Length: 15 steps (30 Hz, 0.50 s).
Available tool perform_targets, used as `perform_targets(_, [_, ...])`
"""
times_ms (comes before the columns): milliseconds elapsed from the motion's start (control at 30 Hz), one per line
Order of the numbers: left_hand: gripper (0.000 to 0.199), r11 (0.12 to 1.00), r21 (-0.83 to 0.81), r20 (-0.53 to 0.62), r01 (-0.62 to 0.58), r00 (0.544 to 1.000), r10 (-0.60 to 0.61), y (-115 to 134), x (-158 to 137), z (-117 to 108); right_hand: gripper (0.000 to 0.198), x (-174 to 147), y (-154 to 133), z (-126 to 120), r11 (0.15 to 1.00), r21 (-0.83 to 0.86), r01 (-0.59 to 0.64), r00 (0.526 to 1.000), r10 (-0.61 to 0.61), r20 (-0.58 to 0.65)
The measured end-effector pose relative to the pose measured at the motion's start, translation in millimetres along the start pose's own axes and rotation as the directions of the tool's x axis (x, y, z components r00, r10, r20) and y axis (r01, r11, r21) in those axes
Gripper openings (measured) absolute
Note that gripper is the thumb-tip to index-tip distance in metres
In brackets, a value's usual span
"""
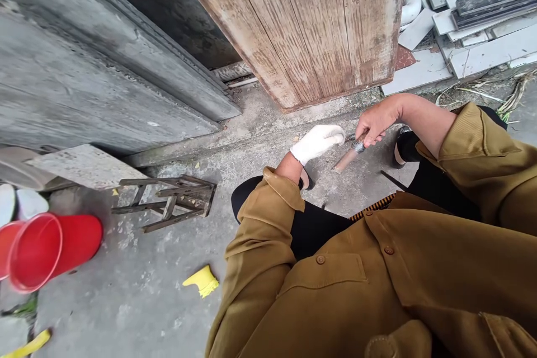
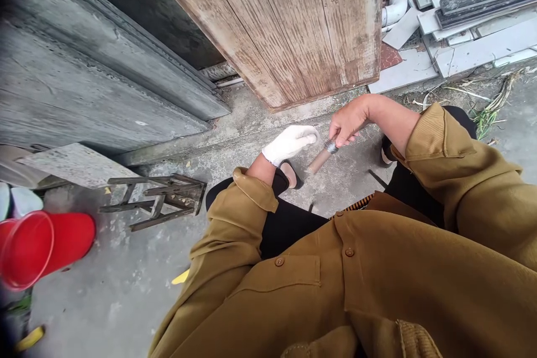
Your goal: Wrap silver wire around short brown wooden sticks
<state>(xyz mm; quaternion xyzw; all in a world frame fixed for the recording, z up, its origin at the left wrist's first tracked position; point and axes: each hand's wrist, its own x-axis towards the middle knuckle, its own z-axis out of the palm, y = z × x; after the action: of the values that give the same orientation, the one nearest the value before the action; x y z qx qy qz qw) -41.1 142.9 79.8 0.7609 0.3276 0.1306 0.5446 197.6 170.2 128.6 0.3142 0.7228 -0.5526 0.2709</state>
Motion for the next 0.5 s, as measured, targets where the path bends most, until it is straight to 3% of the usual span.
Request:
perform_targets(100, [0.037, 0.972, -0.234, -0.143, -0.016, 0.99, -0.018, -3.2, 3.8, -0.2, 0.032, -15.8, -1.2, -4.9, 0.986, 0.113, 0.12, 0.963, -0.088, -0.256])
perform_targets(200, [0.043, 0.924, -0.38, -0.18, -0.044, 0.983, -0.027, -3.8, 5.9, -1.3, 0.04, -27.9, -3.1, -8.7, 0.956, 0.194, 0.22, 0.795, -0.061, -0.603])
perform_targets(267, [0.043, 0.926, -0.376, -0.157, -0.042, 0.987, -0.02, -3.3, 6.0, -0.6, 0.046, -28.7, -5.0, -9.1, 0.933, 0.234, 0.273, 0.666, -0.008, -0.745])
perform_targets(333, [0.041, 0.943, -0.333, -0.137, -0.028, 0.99, -0.019, -2.7, 6.1, 2.2, 0.052, -23.8, -6.6, -8.5, 0.912, 0.267, 0.312, 0.574, 0.043, -0.818])
perform_targets(400, [0.037, 0.965, -0.263, -0.1, 0.002, 0.995, -0.029, -1.8, 6.7, 6.3, 0.056, -15.3, -6.6, -7.9, 0.897, 0.29, 0.334, 0.52, 0.081, -0.85])
perform_targets(500, [0.029, 0.992, -0.127, -0.068, 0.02, 0.997, -0.029, 1.8, 8.2, 11.2, 0.056, -1.1, -2.0, -8.8, 0.907, 0.309, 0.285, 0.505, 0.131, -0.853])
